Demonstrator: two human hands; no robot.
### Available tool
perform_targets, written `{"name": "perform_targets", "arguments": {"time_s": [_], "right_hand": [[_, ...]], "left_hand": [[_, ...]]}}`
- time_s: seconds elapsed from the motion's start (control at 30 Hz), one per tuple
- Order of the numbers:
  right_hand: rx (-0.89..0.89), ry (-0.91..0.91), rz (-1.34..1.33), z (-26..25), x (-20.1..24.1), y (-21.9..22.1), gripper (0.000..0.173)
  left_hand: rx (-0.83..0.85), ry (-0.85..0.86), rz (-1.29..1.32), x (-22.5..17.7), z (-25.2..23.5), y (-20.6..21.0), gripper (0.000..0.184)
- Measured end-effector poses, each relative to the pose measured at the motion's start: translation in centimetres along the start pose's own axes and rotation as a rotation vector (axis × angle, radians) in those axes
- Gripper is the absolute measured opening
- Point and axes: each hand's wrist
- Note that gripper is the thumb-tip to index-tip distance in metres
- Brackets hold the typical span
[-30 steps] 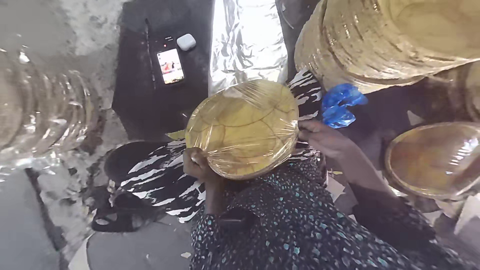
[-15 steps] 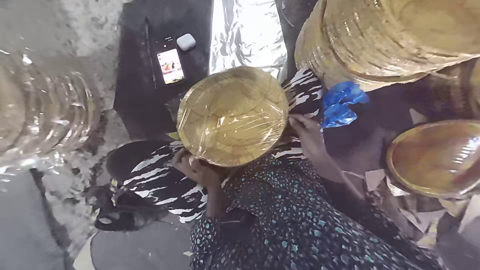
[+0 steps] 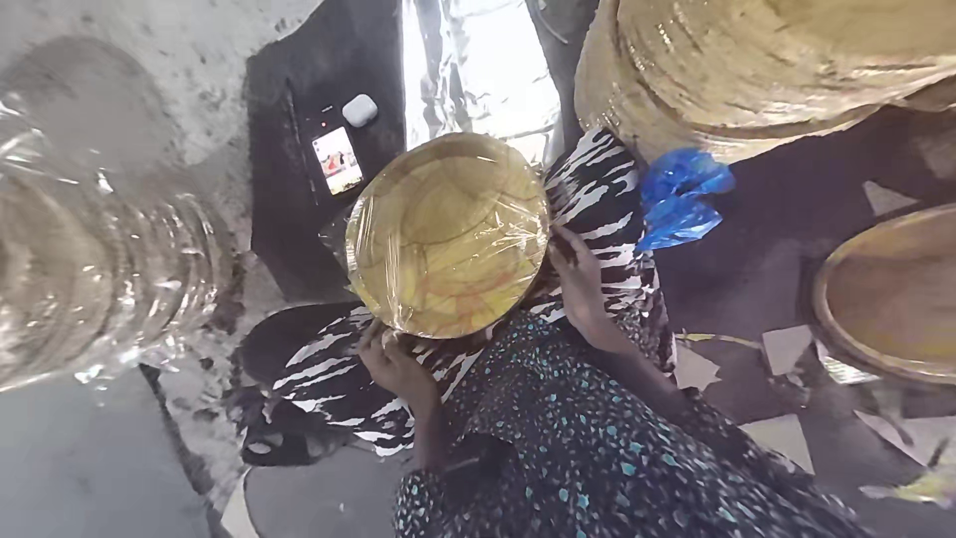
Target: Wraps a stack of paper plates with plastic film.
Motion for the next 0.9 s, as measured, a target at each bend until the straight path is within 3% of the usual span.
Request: {"name": "perform_targets", "arguments": {"time_s": [0.13, 0.3, 0.47, 0.57, 0.6, 0.7, 0.73, 0.8, 0.9], "right_hand": [[0.229, -0.057, 0.136, -1.5, 0.0, -1.3, 0.045], [0.443, 0.011, 0.146, -3.5, 0.9, -2.3, 0.036], [0.364, 0.037, 0.120, -3.5, 1.0, -2.2, 0.036], [0.282, -0.022, 0.136, -3.0, 0.4, -2.4, 0.043], [0.278, -0.030, 0.117, -2.9, 0.2, -2.2, 0.042], [0.281, -0.083, 0.083, -3.0, 0.1, -1.7, 0.039], [0.279, -0.087, 0.087, -3.0, 0.2, -1.8, 0.039], [0.265, -0.080, 0.091, -2.9, 0.6, -1.7, 0.038], [0.251, -0.069, 0.076, -2.6, 1.2, -1.5, 0.035]], "left_hand": [[-0.022, -0.078, 0.098, 0.2, -0.1, 0.0, 0.033], [-0.056, -0.130, 0.201, 0.0, -0.3, 0.2, 0.036], [-0.008, -0.192, 0.278, -0.6, 0.0, 0.0, 0.043], [-0.023, -0.218, 0.246, -1.2, 0.2, -0.3, 0.056], [-0.016, -0.187, 0.199, -1.2, 0.3, -0.7, 0.055], [0.041, -0.054, 0.016, -1.4, 0.3, -1.1, 0.018], [0.044, -0.067, 0.029, -1.4, 0.4, -1.0, 0.016], [0.010, -0.198, 0.164, -1.7, 0.5, -0.8, 0.016], [-0.047, -0.569, 0.550, -3.4, -0.1, -1.1, 0.016]]}}
Point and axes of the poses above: each hand's wrist, its own z-axis away from the middle knuckle, its own y-axis out of the palm, x = y × z, and after that the axes turned 15 degrees about z, right-handed
